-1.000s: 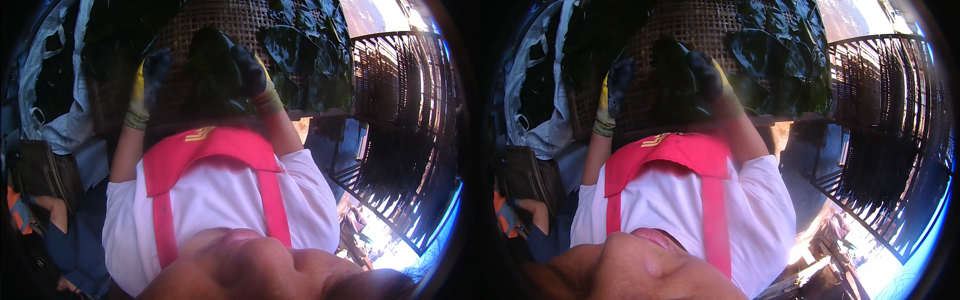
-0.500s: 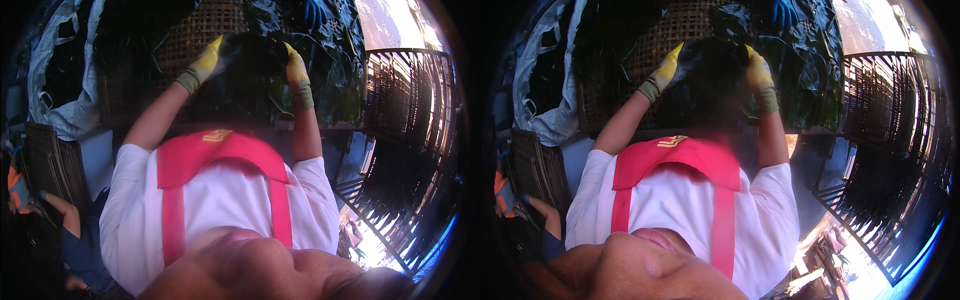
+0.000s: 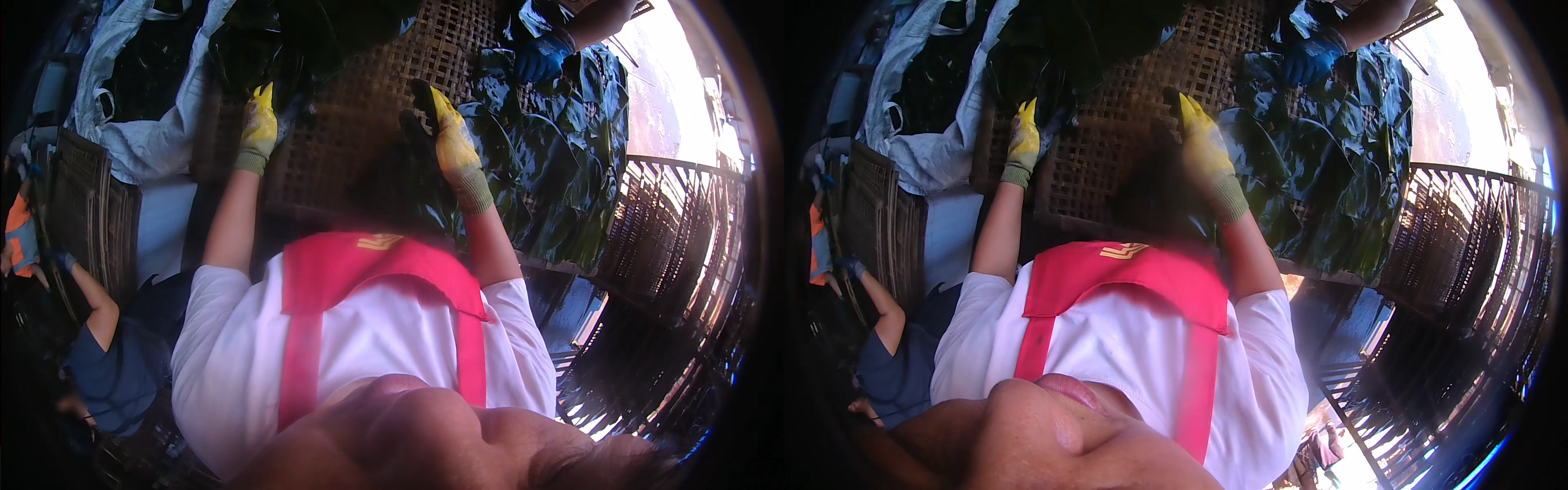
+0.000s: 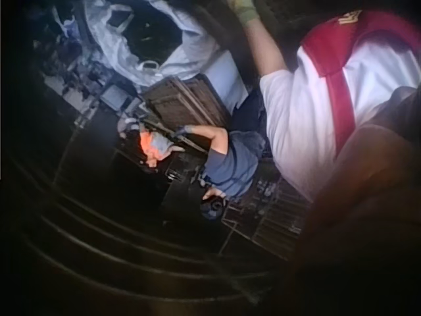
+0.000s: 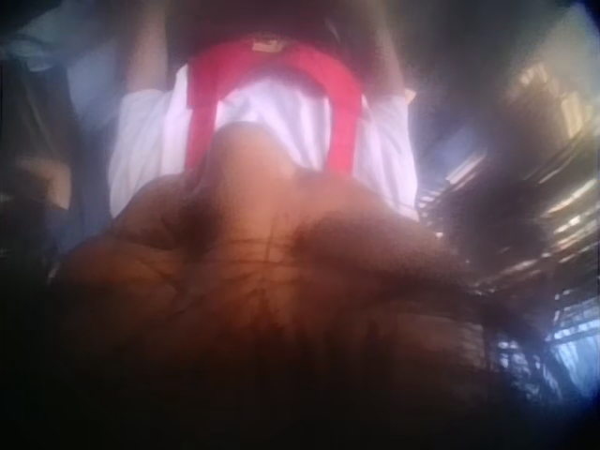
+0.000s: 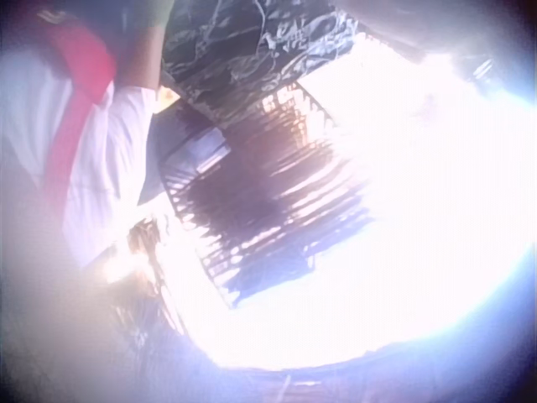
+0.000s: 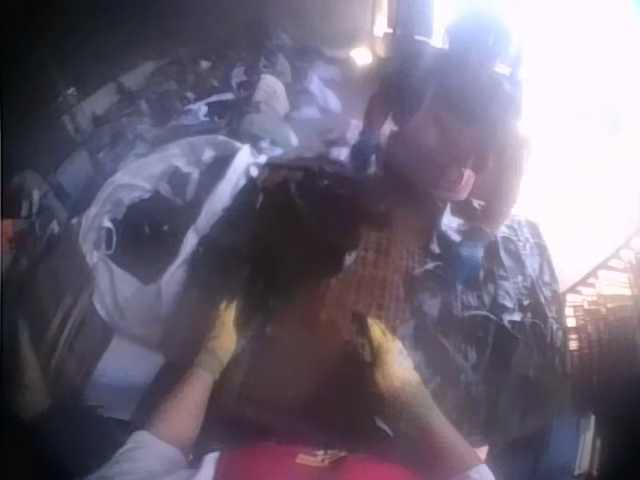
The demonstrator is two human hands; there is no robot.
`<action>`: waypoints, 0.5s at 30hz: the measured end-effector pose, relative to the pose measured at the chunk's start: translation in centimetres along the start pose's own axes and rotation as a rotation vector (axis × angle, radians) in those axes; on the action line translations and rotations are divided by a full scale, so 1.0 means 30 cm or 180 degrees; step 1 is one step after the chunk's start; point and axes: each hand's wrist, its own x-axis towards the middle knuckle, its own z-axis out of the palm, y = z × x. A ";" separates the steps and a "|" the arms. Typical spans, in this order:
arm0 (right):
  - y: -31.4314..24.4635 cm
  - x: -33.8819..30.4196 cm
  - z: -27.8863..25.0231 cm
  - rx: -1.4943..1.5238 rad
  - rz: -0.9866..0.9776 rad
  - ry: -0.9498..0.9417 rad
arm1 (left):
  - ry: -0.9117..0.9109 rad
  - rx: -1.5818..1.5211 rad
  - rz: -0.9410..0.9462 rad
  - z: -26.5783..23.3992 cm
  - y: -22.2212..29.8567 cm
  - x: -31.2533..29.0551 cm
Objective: The person takes large green leaves from a white bag and spreads them out on a circular woven tray to sort them.
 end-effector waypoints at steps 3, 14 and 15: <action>-0.051 0.236 0.155 -0.0192 -0.0083 -0.0538 | 0.0385 -0.1314 -0.0325 0.099 -0.241 0.019; -0.068 0.771 0.542 -0.0836 0.0521 -0.0403 | 0.0376 0.0462 -0.0475 -0.010 -0.238 0.000; -0.006 0.754 0.550 -0.0365 0.0380 -0.0356 | 0.0531 -0.0322 -0.0223 -0.065 -0.146 0.001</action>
